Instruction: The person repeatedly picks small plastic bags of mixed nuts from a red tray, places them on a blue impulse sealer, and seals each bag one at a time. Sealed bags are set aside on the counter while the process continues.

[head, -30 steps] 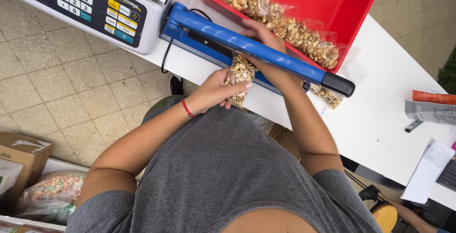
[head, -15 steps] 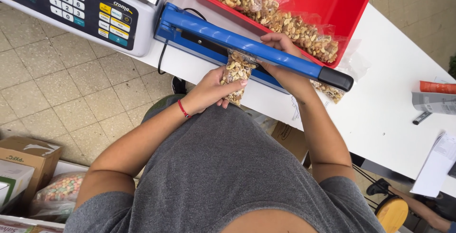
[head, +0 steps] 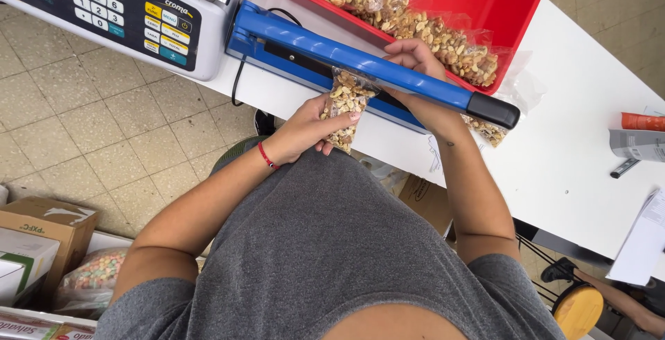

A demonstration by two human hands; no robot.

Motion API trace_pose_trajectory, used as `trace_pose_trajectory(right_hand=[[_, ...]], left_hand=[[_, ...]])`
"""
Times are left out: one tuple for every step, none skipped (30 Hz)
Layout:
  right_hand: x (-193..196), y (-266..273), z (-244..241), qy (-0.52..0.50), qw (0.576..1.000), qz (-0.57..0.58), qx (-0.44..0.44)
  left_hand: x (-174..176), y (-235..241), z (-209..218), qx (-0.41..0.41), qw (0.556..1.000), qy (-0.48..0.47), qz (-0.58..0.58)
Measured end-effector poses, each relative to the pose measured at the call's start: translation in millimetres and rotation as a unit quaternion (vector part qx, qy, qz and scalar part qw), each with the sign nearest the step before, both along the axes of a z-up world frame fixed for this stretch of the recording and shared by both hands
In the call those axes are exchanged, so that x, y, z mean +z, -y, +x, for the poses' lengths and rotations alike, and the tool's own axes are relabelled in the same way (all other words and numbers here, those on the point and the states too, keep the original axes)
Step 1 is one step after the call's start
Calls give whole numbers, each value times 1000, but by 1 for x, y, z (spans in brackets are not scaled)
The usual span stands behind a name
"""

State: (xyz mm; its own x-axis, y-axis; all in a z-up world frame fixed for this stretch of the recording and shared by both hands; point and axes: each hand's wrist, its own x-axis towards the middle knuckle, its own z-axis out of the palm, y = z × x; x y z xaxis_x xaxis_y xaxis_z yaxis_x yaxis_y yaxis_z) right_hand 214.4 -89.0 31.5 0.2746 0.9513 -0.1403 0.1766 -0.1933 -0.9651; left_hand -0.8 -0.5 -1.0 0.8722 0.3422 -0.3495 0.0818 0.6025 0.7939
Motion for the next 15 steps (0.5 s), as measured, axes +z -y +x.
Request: trace_pose_trajectory(right_hand=[[-2, 0, 1, -21, 1000, 6, 0], [-5, 1, 3, -41, 999, 12, -1], [-7, 1, 4, -42, 999, 11, -1], [-9, 2, 6, -49, 999, 14, -2], [-11, 2, 8, -57, 998, 16, -2], [-13, 3, 10, -58, 998, 17, -3], [-15, 4, 13, -70, 997, 22, -7], [-17, 5, 15, -83, 996, 28, -12], [-16, 8, 18, -84, 996, 29, -14], [-16, 13, 21, -84, 996, 31, -26], [-16, 17, 23, -83, 995, 32, -39], [-12, 22, 23, -84, 995, 34, -41], [-8, 28, 23, -80, 993, 32, -81], [-4, 33, 23, -77, 989, 30, -121], [-8, 44, 27, -78, 989, 32, -124]], left_hand=[[-1, 0, 0, -1, 1000, 4, -3], [-2, 0, -1, -2, 1000, 7, -5], [-4, 0, -1, -2, 1000, 7, -5], [-5, 1, -1, -2, 1000, 10, -10], [-7, 1, -1, -2, 1000, 14, -14], [-8, 0, -2, -2, 1000, 13, -14], [-8, 0, -2, -8, 1000, 15, -11], [-9, -1, -2, -15, 1000, 16, -7], [-7, -1, -3, -16, 1000, 15, -5], [-5, -1, -4, -20, 1000, 15, -8], [-3, -1, -4, -24, 1000, 15, -10], [-2, -1, -5, -26, 1000, 14, -9], [-1, -1, -6, -49, 999, 12, 2], [0, -1, -7, -73, 997, 9, 14], [0, 0, -10, -75, 997, 8, 15]])
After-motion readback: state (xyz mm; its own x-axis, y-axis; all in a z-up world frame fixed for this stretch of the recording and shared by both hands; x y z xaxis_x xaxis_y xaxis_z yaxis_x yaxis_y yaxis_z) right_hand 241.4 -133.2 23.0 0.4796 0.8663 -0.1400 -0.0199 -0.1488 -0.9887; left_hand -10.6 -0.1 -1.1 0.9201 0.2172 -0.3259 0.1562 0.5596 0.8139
